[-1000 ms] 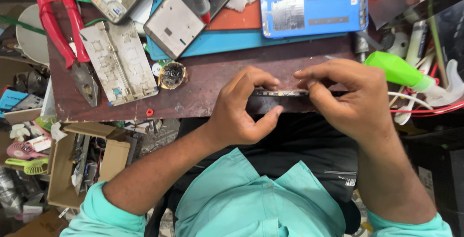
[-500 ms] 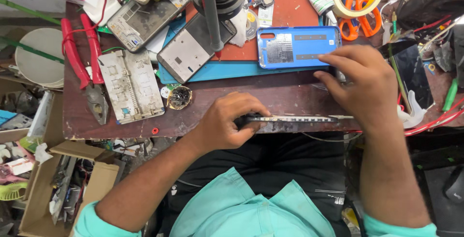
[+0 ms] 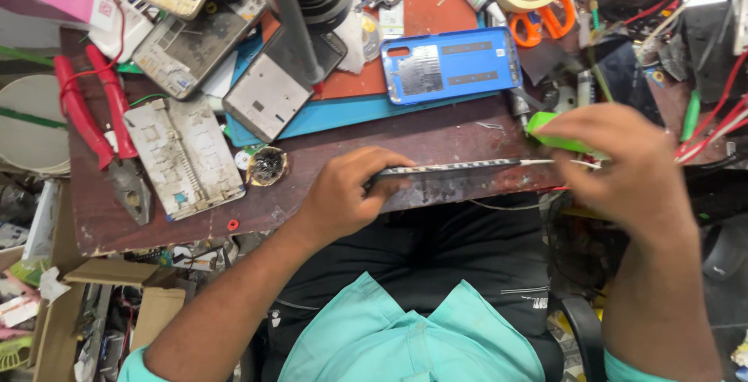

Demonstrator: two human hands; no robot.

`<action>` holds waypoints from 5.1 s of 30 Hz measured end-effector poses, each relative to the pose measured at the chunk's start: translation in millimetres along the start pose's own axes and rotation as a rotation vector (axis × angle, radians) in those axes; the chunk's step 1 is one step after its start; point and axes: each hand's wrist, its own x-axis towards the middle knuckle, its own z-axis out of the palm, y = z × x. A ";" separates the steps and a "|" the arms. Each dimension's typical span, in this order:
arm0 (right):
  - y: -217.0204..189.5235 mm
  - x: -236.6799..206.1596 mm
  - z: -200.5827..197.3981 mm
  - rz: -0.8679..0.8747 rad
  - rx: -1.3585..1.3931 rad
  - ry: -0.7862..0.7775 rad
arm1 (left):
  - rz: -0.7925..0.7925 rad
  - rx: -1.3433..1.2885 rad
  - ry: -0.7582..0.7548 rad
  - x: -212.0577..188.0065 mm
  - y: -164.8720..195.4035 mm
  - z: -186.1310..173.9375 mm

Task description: The person repairs a smartphone by applying adhesive to a small internal component and reattaching it to the device. They then place the phone into a blue case and test the screen functionality.

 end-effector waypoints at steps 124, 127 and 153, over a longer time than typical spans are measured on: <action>3.6 6.8 71.2 -0.206 0.221 -0.109 | -0.954 -0.888 0.181 -37.9 13.1 16.2; 3.3 6.0 69.7 -0.196 0.212 -0.113 | -0.935 -0.891 0.190 -35.5 15.7 17.4; -5.3 6.1 71.4 -0.130 0.085 -0.129 | -0.937 -0.941 0.229 -39.2 5.2 20.4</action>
